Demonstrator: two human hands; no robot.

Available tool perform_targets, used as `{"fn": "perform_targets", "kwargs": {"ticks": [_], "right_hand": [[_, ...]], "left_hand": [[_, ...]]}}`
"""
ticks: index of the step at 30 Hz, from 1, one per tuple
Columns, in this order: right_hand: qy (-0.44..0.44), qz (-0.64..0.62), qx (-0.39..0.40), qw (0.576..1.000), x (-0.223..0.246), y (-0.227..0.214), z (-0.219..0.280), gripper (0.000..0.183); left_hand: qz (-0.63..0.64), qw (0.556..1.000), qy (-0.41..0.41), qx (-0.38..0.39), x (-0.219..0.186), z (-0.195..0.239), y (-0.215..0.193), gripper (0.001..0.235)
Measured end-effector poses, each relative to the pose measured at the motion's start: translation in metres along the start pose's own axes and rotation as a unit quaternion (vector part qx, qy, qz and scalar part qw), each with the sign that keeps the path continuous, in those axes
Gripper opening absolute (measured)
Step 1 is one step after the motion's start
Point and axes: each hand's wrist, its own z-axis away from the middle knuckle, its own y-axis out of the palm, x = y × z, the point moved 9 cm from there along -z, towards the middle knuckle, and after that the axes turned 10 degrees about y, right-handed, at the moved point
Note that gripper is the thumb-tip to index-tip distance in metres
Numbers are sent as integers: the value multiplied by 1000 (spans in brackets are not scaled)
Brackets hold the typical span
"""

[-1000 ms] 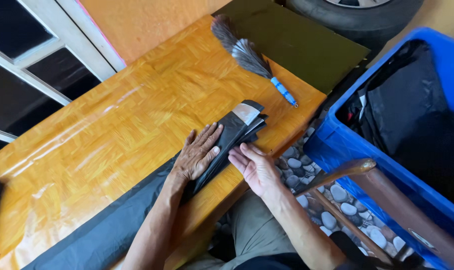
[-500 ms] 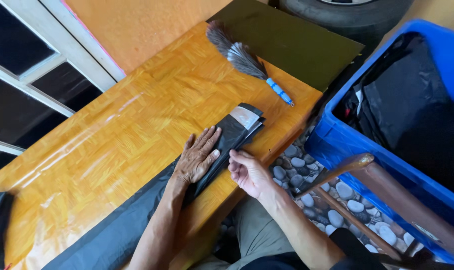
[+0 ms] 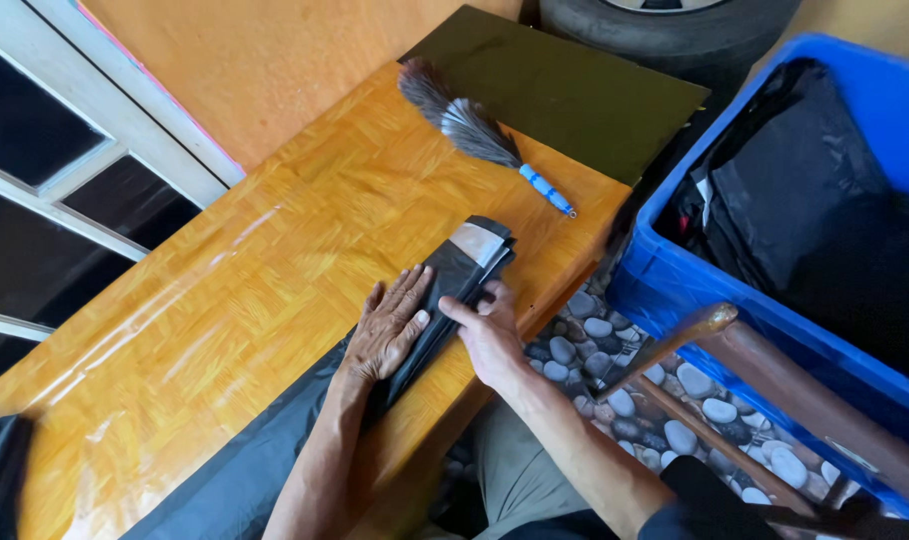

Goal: The person folds a long black bag on a wooden table, then places it into a smaller black pouch and secures it with a red strap. They repeat the process with another black bag, using a brush to smooth it before folding and placing it into a pouch.

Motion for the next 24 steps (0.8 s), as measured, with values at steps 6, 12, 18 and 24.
{"fn": "perform_targets", "kwargs": {"ticks": [6, 12, 18, 24], "right_hand": [[-109, -71, -127, 983, 31, -24, -37, 97], [-30, -75, -83, 993, 18, -9, -41, 45], [-42, 51, -104, 992, 6, -29, -73, 57], [-111, 309, -107, 938, 23, -44, -78, 47]], "left_hand": [[-103, 995, -4, 16, -2, -3, 11, 69], [-152, 988, 20, 14, -5, -4, 18, 65], [-123, 992, 20, 28, -13, -4, 13, 68], [-116, 992, 22, -39, 5, -4, 20, 79]]}}
